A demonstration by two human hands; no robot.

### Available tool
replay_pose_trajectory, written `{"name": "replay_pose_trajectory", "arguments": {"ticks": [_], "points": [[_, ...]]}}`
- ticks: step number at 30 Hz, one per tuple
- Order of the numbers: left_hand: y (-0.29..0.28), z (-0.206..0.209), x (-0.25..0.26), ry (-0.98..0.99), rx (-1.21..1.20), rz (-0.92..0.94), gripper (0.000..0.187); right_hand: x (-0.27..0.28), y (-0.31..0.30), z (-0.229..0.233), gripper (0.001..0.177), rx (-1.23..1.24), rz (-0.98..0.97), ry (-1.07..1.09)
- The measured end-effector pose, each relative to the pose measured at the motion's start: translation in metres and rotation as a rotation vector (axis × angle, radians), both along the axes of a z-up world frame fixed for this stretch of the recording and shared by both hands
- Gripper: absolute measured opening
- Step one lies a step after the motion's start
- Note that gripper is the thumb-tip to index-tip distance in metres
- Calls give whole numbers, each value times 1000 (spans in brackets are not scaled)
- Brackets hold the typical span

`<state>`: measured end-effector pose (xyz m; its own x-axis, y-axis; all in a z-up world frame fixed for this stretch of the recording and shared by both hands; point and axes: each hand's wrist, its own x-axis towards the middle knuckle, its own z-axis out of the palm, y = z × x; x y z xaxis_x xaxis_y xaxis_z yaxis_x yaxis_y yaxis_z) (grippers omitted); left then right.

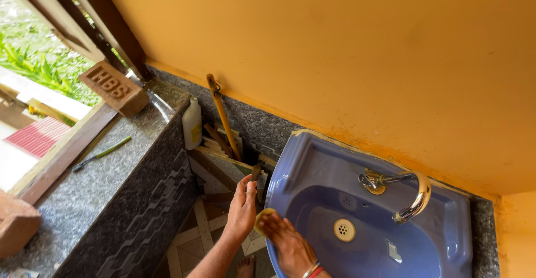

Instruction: The person washes their hands under a running tap in a blue sink. They then pick up a yellow sponge, rinse it, and proceed to scrub the sink basin and faucet area thoroughly.

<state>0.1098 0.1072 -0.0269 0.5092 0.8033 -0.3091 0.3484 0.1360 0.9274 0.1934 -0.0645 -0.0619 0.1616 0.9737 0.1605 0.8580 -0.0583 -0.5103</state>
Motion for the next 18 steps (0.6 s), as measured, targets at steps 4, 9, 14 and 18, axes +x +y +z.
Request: {"name": "replay_pose_trajectory", "arguments": {"ticks": [4, 9, 14, 18], "points": [[-4, 10, 1, 12, -38, -46, 59, 47, 10, -25, 51, 79, -294, -10], [-9, 16, 13, 121, 393, -274, 46, 130, 29, -25, 52, 36, -585, -47], [-8, 22, 30, 262, 423, -313, 38, 99, 58, -21, 53, 26, -613, 42], [4, 44, 40, 418, 440, -432, 39, 61, 45, -13, 50, -20, -640, 339]]}}
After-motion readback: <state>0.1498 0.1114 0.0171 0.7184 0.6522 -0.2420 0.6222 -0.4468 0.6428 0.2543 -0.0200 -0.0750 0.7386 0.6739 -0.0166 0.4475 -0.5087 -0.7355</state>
